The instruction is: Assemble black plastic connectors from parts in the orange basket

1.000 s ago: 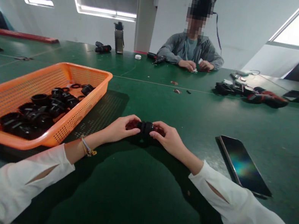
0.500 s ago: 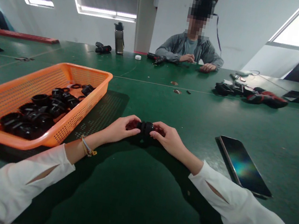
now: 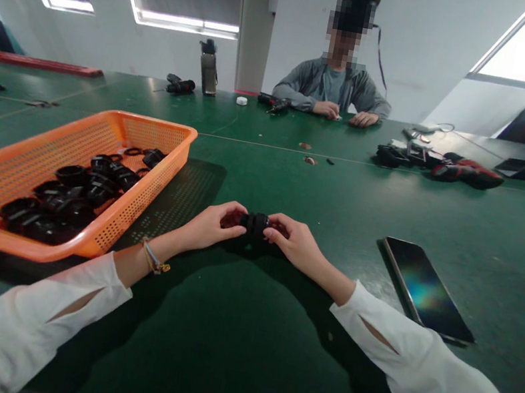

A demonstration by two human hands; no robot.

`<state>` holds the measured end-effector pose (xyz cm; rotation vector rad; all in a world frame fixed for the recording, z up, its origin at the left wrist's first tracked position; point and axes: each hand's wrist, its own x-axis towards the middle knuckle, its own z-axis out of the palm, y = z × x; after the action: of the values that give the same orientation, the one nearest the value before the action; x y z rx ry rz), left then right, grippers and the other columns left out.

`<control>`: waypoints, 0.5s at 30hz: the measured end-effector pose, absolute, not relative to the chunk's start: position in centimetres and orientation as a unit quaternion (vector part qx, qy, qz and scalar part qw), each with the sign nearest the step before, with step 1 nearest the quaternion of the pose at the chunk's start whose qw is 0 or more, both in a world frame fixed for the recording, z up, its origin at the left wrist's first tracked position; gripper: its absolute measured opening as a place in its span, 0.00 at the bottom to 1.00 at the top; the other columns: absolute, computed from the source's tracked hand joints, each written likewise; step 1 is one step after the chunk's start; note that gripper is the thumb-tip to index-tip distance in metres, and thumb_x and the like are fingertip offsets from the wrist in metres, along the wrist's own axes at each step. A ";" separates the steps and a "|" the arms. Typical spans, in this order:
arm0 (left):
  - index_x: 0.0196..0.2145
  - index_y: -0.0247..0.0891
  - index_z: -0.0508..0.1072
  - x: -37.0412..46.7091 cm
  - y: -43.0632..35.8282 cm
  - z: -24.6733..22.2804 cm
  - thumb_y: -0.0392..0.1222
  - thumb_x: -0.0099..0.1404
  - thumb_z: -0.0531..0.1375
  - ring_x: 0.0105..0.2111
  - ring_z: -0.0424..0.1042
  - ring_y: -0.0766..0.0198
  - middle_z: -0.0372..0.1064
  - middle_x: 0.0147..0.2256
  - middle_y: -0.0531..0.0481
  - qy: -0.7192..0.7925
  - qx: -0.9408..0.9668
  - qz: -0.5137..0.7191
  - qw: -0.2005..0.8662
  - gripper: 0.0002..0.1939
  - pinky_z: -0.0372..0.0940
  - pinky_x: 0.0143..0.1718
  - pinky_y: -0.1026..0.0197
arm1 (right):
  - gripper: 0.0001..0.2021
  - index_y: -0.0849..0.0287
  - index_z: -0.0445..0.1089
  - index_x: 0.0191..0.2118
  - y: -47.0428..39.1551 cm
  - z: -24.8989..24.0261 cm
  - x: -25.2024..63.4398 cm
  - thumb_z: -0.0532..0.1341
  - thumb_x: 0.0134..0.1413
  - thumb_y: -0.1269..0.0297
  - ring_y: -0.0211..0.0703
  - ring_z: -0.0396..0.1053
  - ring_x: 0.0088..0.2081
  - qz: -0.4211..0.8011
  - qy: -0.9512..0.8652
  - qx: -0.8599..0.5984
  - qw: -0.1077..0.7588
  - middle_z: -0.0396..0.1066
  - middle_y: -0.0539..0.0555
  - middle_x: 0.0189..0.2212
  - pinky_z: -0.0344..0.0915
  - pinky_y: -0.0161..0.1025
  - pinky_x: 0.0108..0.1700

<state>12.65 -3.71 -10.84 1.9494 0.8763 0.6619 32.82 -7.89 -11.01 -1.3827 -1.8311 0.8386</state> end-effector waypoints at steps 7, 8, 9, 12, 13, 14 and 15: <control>0.38 0.35 0.66 12.6 -3.7 -10.9 0.43 0.54 0.58 0.29 0.65 0.66 0.65 0.30 0.53 0.349 0.782 0.269 0.442 0.14 0.61 0.33 0.63 | 0.08 0.61 0.68 0.33 -8.0 -10.8 32.8 0.57 0.50 0.62 0.37 0.66 0.25 0.327 -0.706 -0.521 0.352 0.70 0.50 0.24 0.59 0.34 0.29; 0.38 0.35 0.66 12.6 -3.7 -10.9 0.44 0.54 0.58 0.29 0.65 0.66 0.65 0.30 0.53 0.347 0.780 0.270 0.446 0.15 0.62 0.33 0.63 | 0.08 0.61 0.68 0.33 -8.0 -10.8 32.8 0.57 0.50 0.62 0.37 0.66 0.25 0.326 -0.706 -0.520 0.353 0.70 0.50 0.24 0.59 0.34 0.29; 0.38 0.35 0.66 12.6 -3.6 -10.9 0.44 0.54 0.59 0.30 0.65 0.66 0.65 0.30 0.53 0.345 0.778 0.271 0.451 0.15 0.62 0.33 0.63 | 0.08 0.61 0.68 0.33 -8.0 -10.8 32.8 0.57 0.51 0.61 0.37 0.66 0.25 0.326 -0.707 -0.519 0.353 0.70 0.50 0.24 0.59 0.34 0.29; 0.38 0.35 0.66 12.7 -3.6 -10.9 0.43 0.54 0.59 0.31 0.67 0.66 0.66 0.31 0.52 0.344 0.766 0.277 0.467 0.14 0.63 0.34 0.63 | 0.10 0.61 0.68 0.33 -8.1 -10.8 32.8 0.55 0.52 0.60 0.37 0.67 0.26 0.336 -0.707 -0.509 0.359 0.71 0.51 0.24 0.61 0.35 0.29; 0.37 0.35 0.66 12.7 -3.6 -10.9 0.43 0.54 0.59 0.30 0.67 0.67 0.66 0.31 0.52 0.347 0.760 0.278 0.475 0.13 0.64 0.34 0.63 | 0.11 0.61 0.68 0.34 -8.1 -10.8 32.9 0.54 0.53 0.59 0.38 0.68 0.26 0.342 -0.705 -0.506 0.362 0.71 0.51 0.24 0.62 0.35 0.30; 0.37 0.35 0.65 12.7 -3.5 -10.9 0.43 0.54 0.59 0.29 0.67 0.67 0.66 0.30 0.53 0.349 0.753 0.278 0.484 0.13 0.64 0.33 0.63 | 0.12 0.61 0.68 0.36 -8.1 -10.8 32.9 0.54 0.54 0.58 0.38 0.68 0.26 0.347 -0.701 -0.504 0.365 0.71 0.52 0.24 0.63 0.36 0.30; 0.37 0.35 0.65 12.7 -3.5 -10.8 0.42 0.54 0.59 0.28 0.67 0.68 0.66 0.30 0.53 0.351 0.746 0.278 0.493 0.13 0.64 0.33 0.63 | 0.13 0.62 0.68 0.38 -8.2 -10.8 32.9 0.54 0.54 0.58 0.39 0.69 0.27 0.351 -0.698 -0.505 0.367 0.71 0.52 0.25 0.63 0.36 0.31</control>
<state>12.74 -3.55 -10.84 1.8094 0.8520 0.6742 32.92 -8.20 -10.79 -1.2987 -1.7926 0.9027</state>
